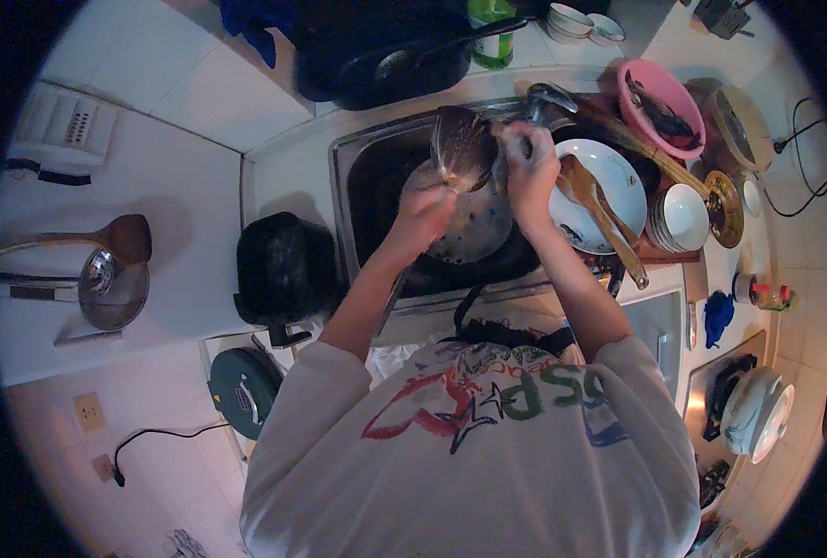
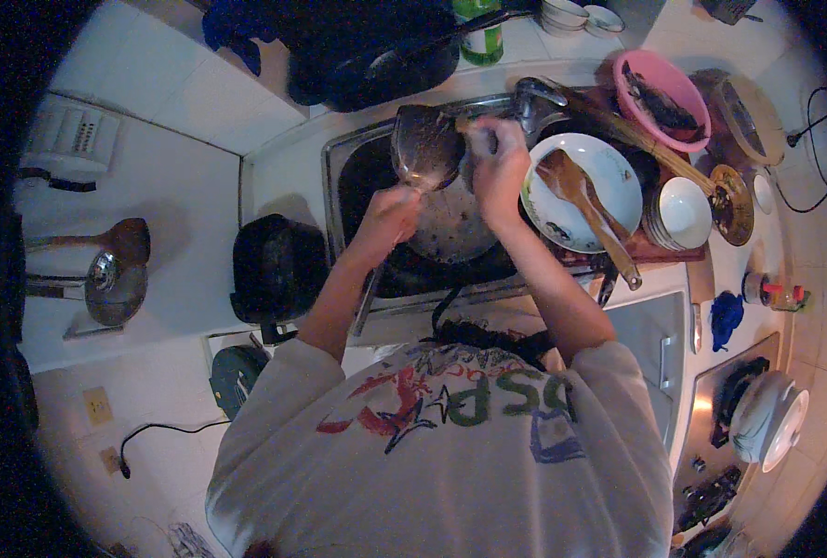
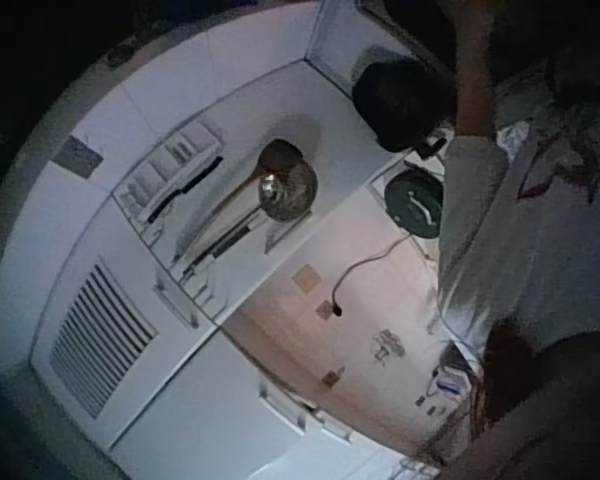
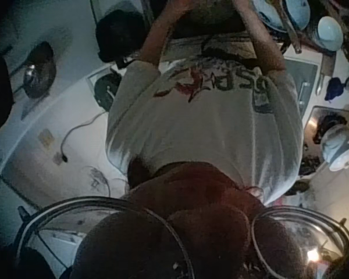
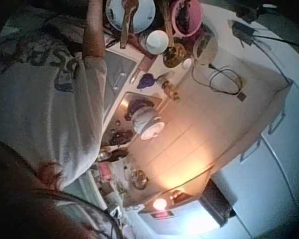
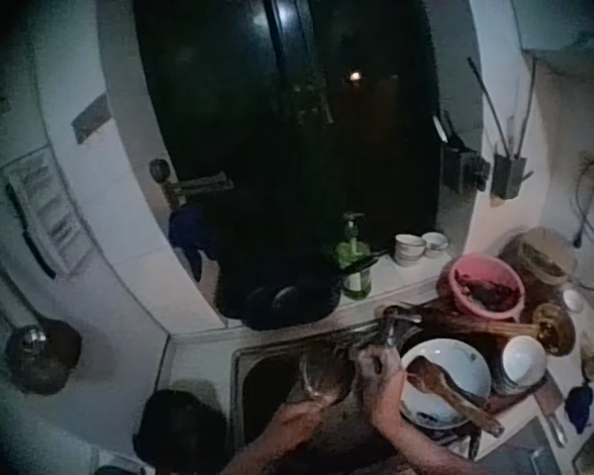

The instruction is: The person washes several kitchen items in a sink using a sponge and running water. They scrub and rinse a wooden spoon, a metal ladle, and a small metal strainer, then place the cleaned items on the counter beside the sink.

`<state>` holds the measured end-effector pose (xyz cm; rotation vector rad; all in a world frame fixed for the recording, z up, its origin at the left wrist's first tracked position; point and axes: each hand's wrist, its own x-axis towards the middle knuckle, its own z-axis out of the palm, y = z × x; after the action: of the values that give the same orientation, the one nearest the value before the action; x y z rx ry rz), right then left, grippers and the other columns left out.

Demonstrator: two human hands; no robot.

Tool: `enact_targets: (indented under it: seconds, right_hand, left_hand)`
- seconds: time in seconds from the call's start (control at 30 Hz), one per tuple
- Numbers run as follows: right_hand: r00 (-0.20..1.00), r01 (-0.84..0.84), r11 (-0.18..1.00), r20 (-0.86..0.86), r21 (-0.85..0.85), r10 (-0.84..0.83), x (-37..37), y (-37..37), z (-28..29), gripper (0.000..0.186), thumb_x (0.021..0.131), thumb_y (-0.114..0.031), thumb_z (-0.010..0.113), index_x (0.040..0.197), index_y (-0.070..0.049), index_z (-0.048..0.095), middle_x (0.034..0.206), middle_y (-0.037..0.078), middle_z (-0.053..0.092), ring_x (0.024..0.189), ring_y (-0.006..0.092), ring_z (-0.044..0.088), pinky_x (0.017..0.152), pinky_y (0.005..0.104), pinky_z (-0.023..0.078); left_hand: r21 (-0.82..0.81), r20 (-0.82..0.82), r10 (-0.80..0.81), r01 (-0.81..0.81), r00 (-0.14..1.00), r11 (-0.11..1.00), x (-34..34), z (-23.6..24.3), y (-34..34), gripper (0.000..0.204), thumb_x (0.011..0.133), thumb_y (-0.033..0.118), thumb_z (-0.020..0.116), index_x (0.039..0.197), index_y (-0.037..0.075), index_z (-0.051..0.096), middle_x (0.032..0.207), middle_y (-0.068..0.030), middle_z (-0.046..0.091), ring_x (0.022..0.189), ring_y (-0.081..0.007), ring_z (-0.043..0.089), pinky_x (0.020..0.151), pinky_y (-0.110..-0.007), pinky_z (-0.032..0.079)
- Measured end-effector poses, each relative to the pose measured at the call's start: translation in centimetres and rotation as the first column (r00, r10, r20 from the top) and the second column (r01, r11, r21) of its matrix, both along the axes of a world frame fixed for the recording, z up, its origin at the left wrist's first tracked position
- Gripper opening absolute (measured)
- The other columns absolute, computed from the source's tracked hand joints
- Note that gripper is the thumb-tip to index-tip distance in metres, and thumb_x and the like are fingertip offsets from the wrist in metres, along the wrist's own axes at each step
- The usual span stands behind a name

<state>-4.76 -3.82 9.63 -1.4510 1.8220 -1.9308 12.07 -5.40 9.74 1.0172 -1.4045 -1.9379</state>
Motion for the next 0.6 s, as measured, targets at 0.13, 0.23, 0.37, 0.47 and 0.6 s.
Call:
enact_targets:
  seconds: [0.13, 0.23, 0.37, 0.47, 0.6]
  right_hand:
    - [0.947, -0.276, 0.957, -0.192, -0.085, 0.256, 0.8, 0.4, -0.2, 0.011, 0.079, -0.005, 0.066, 0.087, -0.001, 0.061, 0.086, 0.012, 0.061, 0.079, 0.0257, 0.061, 0.071, 0.0324, 0.048]
    - [0.979, -0.155, 0.980, -0.156, -0.128, 0.134, 0.9, 0.2, -0.1, 0.010, 0.078, -0.006, 0.066, 0.085, -0.002, 0.062, 0.086, 0.014, 0.061, 0.079, 0.0304, 0.060, 0.072, 0.0355, 0.047]
    - [0.999, 0.000, 0.999, 0.034, -0.052, 0.002, 0.0, -0.6, 0.0, 0.011, 0.078, -0.004, 0.065, 0.089, -0.001, 0.063, 0.086, 0.013, 0.062, 0.080, 0.0289, 0.060, 0.071, 0.0356, 0.047]
    - [0.963, -0.226, 0.972, -0.166, -0.065, 0.213, 0.3, -0.2, -0.1, 0.010, 0.077, -0.005, 0.066, 0.086, -0.002, 0.062, 0.085, 0.015, 0.060, 0.081, 0.0319, 0.060, 0.070, 0.0370, 0.048]
    - [0.979, -0.184, 0.983, -0.090, -0.012, 0.183, -0.1, 0.2, 0.5, 0.009, 0.077, -0.003, 0.064, 0.086, -0.001, 0.062, 0.086, 0.015, 0.061, 0.081, 0.0317, 0.060, 0.073, 0.0362, 0.047]
  left_hand:
    - [-0.134, 0.055, 0.093, -0.085, 0.994, 0.987, -0.5, 0.4, -0.5, 0.024, 0.094, 0.024, 0.051, 0.074, 0.011, 0.048, 0.058, 0.0058, 0.041, 0.048, -0.0034, 0.035, 0.043, -0.020, 0.027]
    - [0.063, 0.033, 0.110, -0.112, 0.993, 0.992, -0.5, 0.8, -0.5, 0.023, 0.092, 0.023, 0.053, 0.074, 0.010, 0.049, 0.058, 0.0051, 0.041, 0.047, -0.0039, 0.036, 0.043, -0.020, 0.027]
    - [0.018, 0.068, 0.024, -0.026, 0.997, 1.000, -0.2, 0.8, -0.5, 0.023, 0.091, 0.023, 0.054, 0.073, 0.010, 0.049, 0.057, 0.0052, 0.040, 0.047, -0.0040, 0.036, 0.042, -0.021, 0.026]
    - [0.004, 0.066, 0.044, -0.044, 0.997, 0.999, -0.1, 0.6, -0.8, 0.024, 0.092, 0.022, 0.053, 0.072, 0.010, 0.048, 0.057, 0.0051, 0.039, 0.047, -0.0042, 0.035, 0.042, -0.021, 0.025]
    - [0.028, 0.064, 0.027, -0.028, 0.998, 0.999, -0.1, 0.6, -0.6, 0.026, 0.093, 0.023, 0.052, 0.071, 0.010, 0.047, 0.057, 0.0049, 0.038, 0.046, -0.0048, 0.034, 0.042, -0.021, 0.025]
